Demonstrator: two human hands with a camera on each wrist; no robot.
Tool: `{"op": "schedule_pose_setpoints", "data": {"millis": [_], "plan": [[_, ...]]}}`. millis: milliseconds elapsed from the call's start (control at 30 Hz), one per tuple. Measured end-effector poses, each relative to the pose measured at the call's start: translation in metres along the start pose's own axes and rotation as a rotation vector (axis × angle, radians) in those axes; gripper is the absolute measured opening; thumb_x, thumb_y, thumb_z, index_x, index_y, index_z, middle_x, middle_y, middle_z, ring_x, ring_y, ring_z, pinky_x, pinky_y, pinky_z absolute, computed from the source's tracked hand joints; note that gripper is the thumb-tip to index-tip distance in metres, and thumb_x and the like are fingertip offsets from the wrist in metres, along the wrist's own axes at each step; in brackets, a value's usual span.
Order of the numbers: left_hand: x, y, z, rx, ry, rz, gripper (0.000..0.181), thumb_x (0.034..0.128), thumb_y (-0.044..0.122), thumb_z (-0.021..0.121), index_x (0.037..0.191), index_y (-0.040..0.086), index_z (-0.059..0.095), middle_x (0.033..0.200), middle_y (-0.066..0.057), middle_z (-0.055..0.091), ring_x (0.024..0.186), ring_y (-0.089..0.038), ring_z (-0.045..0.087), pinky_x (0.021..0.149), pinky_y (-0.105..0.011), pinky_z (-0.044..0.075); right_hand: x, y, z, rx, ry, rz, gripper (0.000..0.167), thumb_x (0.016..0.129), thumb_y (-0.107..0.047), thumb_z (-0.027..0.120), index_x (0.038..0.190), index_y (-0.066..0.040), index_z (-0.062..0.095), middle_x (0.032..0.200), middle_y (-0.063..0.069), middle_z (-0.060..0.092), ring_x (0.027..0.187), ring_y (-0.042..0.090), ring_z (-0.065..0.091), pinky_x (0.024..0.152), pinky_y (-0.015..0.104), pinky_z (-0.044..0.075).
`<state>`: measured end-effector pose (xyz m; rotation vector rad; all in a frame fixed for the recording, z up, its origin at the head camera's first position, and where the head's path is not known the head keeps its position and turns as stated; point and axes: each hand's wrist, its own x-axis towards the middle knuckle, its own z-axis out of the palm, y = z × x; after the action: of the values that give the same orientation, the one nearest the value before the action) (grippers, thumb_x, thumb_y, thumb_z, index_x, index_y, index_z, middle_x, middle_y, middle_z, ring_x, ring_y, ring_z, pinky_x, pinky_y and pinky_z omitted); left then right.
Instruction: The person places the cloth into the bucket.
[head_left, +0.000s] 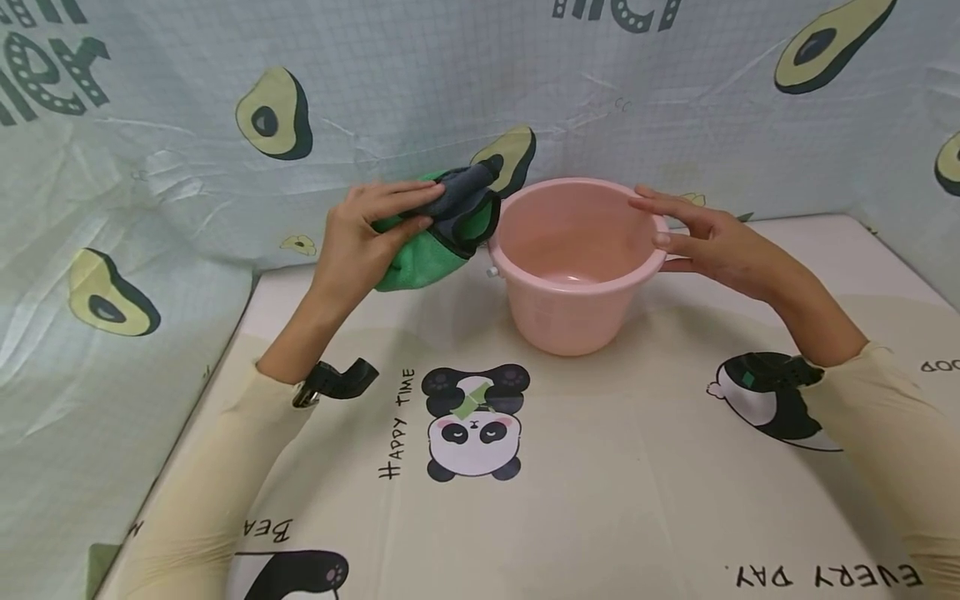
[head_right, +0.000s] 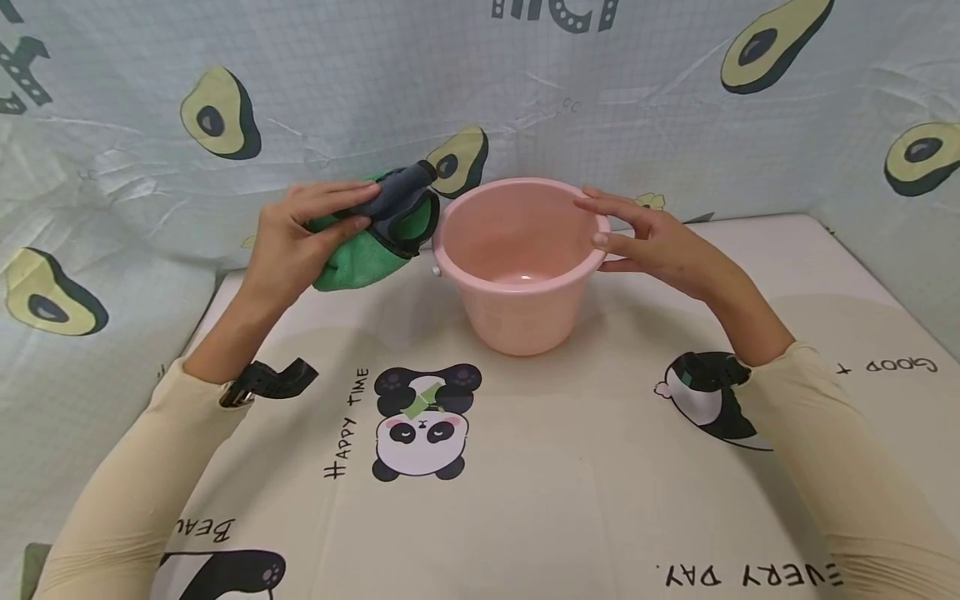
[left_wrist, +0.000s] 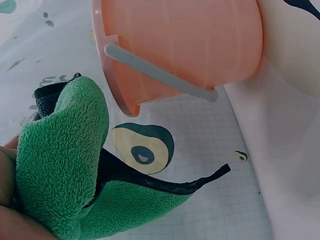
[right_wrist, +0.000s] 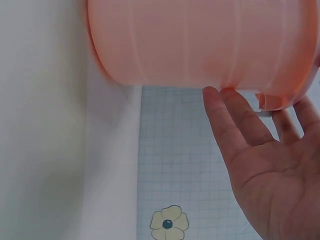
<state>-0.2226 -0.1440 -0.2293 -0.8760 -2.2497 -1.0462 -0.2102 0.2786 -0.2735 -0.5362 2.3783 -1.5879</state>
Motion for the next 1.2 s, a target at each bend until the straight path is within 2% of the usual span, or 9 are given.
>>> {"op": "schedule_pose_setpoints", "data": {"millis": [433, 667, 833, 1000, 1100, 1200], "plan": [[0.024, 0.026, 0.000, -0.033, 0.000, 0.055, 0.028, 0.0905, 0.009, 0.076, 0.118, 0.016, 0.079, 0.123, -0.002, 0.073, 0.117, -0.017, 0.062, 0.101, -0.029, 0.038, 0.002, 0.001, -0.002, 0.077, -0.022, -0.014, 0.059, 0.107, -0.012, 0.053, 0.160, -0.031, 0.035, 0.170, -0.012, 0.010, 0.143, 0.019, 0.039, 0.095, 0.024, 0.054], [0.044, 0.043, 0.008, -0.061, 0.008, 0.193, 0.027, 0.0921, 0.010, 0.075, 0.118, 0.013, 0.078, 0.122, -0.003, 0.074, 0.113, -0.017, 0.061, 0.100, -0.028, 0.036, -0.001, 0.001, -0.004, 0.021, 0.002, 0.010, 0.060, 0.106, -0.017, 0.056, 0.159, -0.035, 0.035, 0.170, -0.013, 0.011, 0.148, 0.030, 0.031, 0.092, 0.020, 0.054], [0.058, 0.062, 0.015, -0.116, -0.026, 0.225, 0.026, 0.0932, 0.009, 0.074, 0.119, 0.012, 0.077, 0.122, -0.004, 0.074, 0.114, -0.013, 0.060, 0.104, -0.026, 0.034, -0.002, 0.002, -0.005, 0.027, 0.005, 0.016, 0.060, 0.106, -0.017, 0.056, 0.159, -0.034, 0.036, 0.170, -0.014, 0.011, 0.150, 0.031, 0.026, 0.092, 0.020, 0.054], [0.068, 0.080, 0.020, -0.278, -0.083, 0.177, 0.027, 0.0927, 0.003, 0.073, 0.119, 0.007, 0.076, 0.122, -0.007, 0.073, 0.118, -0.009, 0.062, 0.107, -0.024, 0.041, -0.002, 0.001, -0.003, 0.057, 0.003, 0.020, 0.060, 0.106, -0.016, 0.056, 0.159, -0.033, 0.036, 0.170, -0.014, 0.011, 0.152, 0.031, 0.022, 0.091, 0.020, 0.054], [0.072, 0.090, 0.021, -0.399, -0.127, 0.104, 0.028, 0.0931, -0.001, 0.070, 0.120, 0.003, 0.075, 0.123, -0.009, 0.073, 0.119, -0.010, 0.064, 0.105, -0.027, 0.047, -0.002, 0.000, -0.001, 0.057, 0.001, 0.019, 0.060, 0.106, -0.016, 0.056, 0.159, -0.033, 0.035, 0.170, -0.013, 0.010, 0.153, 0.032, 0.020, 0.092, 0.020, 0.054], [0.074, 0.097, 0.023, -0.513, -0.171, 0.006, 0.029, 0.0939, -0.001, 0.070, 0.122, 0.002, 0.074, 0.123, -0.008, 0.073, 0.116, -0.013, 0.066, 0.099, -0.029, 0.052, -0.003, 0.000, 0.000, 0.057, -0.005, 0.015, 0.060, 0.106, -0.016, 0.056, 0.160, -0.033, 0.035, 0.170, -0.013, 0.010, 0.152, 0.032, 0.021, 0.092, 0.020, 0.054]]}}
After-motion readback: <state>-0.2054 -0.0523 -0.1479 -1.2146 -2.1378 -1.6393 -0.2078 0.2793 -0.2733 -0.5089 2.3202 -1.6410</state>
